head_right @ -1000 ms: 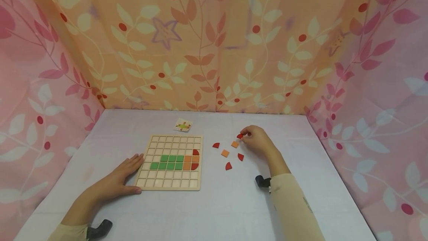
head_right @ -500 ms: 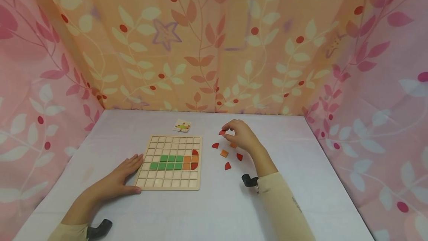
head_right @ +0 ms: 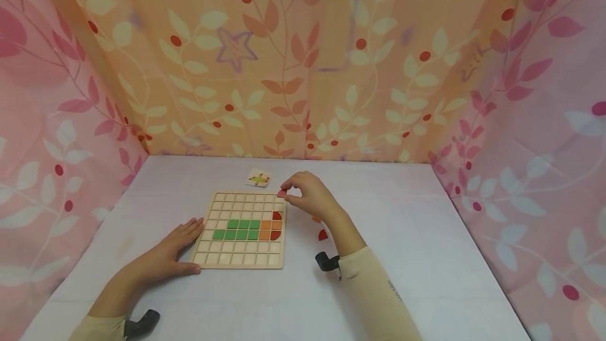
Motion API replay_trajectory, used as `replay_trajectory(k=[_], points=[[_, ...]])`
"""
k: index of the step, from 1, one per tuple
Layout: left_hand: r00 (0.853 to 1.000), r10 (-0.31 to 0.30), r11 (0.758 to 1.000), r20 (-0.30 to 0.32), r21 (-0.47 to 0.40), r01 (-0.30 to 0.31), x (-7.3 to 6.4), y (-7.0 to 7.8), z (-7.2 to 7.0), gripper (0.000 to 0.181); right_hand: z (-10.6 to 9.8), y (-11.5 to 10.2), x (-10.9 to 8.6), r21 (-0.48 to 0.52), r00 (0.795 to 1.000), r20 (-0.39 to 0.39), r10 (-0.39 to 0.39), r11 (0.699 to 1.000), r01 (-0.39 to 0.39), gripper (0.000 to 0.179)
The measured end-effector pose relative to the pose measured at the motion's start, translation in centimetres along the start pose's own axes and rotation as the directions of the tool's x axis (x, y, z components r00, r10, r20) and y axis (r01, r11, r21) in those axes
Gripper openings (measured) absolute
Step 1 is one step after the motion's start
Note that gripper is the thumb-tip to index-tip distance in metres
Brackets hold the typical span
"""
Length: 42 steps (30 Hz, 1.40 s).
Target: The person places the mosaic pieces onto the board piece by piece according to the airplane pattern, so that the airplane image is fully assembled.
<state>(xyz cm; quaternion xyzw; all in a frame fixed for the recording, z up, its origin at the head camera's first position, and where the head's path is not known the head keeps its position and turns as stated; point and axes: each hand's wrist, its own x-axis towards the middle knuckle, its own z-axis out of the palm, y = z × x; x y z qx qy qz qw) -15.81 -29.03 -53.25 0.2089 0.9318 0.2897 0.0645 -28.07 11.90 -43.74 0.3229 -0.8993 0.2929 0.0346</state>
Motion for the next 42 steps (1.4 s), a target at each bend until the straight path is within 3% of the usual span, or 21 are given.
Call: replay_trajectory(k=[11,26,42], points=[[1.0,-0.022,1.0,0.004,-0.002,0.022,0.1,0.2,0.0,0.119,3.8,-3.5,2.0,0.013,0.996,0.063,-0.07,0.998,0.069,0.023],[1.0,-0.022,1.0,-0.001,0.004,0.022,0.1,0.1,0.2,0.119,8.6,-6.1,4.2,0.034,0.983,0.122,-0.14,0.99,0.136,0.025],[0.999,-0.042,0.999,0.009,0.002,0.042,0.1,0.0,0.2,0.119,13.0,-7.3,5.8,0.018,0.987,0.164,0.0,1.0,-0.003,0.02]])
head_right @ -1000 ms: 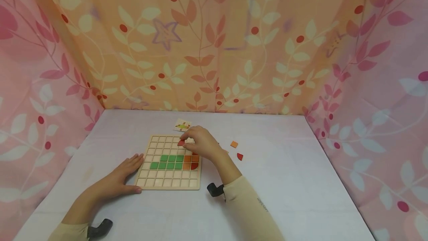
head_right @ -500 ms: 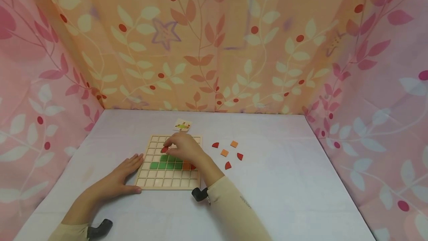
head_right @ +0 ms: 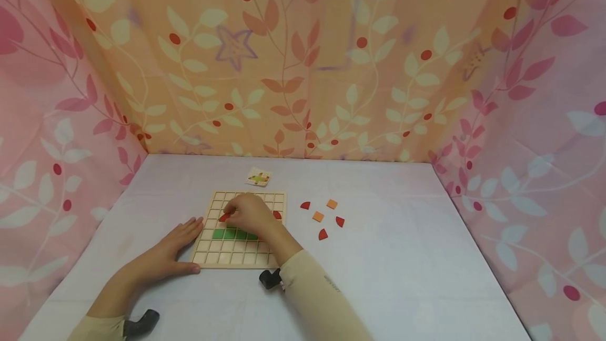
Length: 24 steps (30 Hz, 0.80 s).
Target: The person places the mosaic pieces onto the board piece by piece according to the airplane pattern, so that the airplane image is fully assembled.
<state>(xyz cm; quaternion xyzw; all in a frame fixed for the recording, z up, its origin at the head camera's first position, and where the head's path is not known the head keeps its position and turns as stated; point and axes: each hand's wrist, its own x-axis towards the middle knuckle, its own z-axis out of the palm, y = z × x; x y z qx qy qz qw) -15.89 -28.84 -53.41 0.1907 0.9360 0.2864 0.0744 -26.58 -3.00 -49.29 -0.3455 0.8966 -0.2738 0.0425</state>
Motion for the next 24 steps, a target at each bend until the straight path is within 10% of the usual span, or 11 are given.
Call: replay_trajectory(k=[24], points=[[1.0,0.029,0.999,-0.009,0.014,-0.029,-0.1,-0.1,-0.1,0.118,1.4,-0.4,0.7,-0.187,0.999,0.037,-0.024,0.982,0.03,0.018]])
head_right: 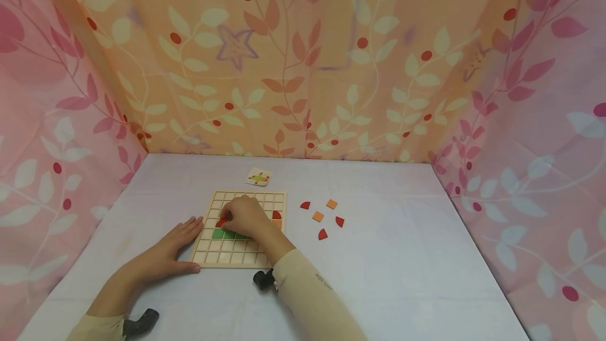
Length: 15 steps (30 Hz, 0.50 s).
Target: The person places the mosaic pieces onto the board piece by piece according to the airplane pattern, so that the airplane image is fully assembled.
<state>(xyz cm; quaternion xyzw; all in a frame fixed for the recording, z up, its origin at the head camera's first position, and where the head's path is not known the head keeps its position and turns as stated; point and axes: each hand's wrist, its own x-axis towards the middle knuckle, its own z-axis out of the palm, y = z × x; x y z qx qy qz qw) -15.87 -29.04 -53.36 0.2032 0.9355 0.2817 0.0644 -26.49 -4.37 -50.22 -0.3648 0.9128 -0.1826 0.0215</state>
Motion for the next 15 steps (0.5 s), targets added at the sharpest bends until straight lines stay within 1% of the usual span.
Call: replay_trajectory(k=[8,15], points=[[1.0,0.017,1.0,-0.008,-0.005,-0.017,-0.04,-0.33,0.12,0.118,-0.2,0.02,0.11,0.02,1.0,0.014,-0.028,0.999,0.027,0.02],[1.0,0.012,1.0,-0.009,0.0,-0.012,0.0,-0.46,0.2,0.118,-0.5,0.11,0.23,0.021,0.998,0.062,-0.033,0.999,0.032,0.021]])
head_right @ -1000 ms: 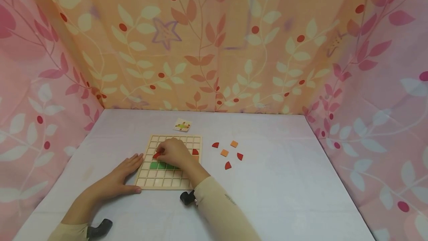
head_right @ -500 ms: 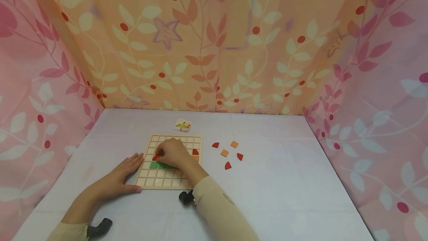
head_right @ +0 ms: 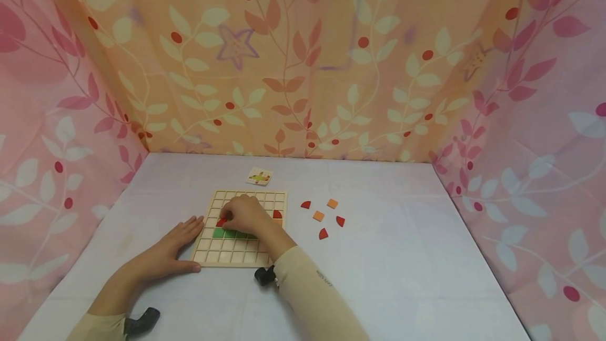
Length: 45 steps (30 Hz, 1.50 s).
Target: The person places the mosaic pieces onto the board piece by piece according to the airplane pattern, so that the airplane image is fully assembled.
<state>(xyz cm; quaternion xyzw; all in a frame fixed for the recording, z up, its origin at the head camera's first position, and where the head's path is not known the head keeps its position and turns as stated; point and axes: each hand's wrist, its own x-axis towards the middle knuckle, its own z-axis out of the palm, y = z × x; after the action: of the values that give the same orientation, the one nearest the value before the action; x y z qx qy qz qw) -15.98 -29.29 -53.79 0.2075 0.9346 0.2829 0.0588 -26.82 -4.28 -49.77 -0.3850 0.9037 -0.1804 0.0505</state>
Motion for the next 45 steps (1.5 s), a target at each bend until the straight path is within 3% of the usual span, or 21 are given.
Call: replay_trajectory(k=[12,18,28,45], points=[[1.0,-0.023,1.0,0.016,-0.005,0.023,0.1,0.3,0.0,0.118,-0.5,-0.3,-0.4,0.016,1.0,0.016,-0.004,1.0,0.004,0.02],[1.0,-0.02,1.0,0.015,-0.005,0.02,0.1,0.3,-0.1,0.119,-1.9,-0.7,-1.2,0.013,0.997,-0.02,-0.07,0.997,0.07,0.021],[1.0,-0.023,1.0,0.014,-0.019,0.023,0.0,0.2,0.1,0.119,-5.4,-0.6,-4.2,0.034,0.992,-0.088,-0.093,0.995,0.096,0.019],[1.0,-0.011,1.0,0.011,-0.006,0.011,0.0,0.3,-0.1,0.119,-9.2,2.6,-9.2,-0.002,0.973,-0.204,-0.105,0.994,0.107,0.021]])
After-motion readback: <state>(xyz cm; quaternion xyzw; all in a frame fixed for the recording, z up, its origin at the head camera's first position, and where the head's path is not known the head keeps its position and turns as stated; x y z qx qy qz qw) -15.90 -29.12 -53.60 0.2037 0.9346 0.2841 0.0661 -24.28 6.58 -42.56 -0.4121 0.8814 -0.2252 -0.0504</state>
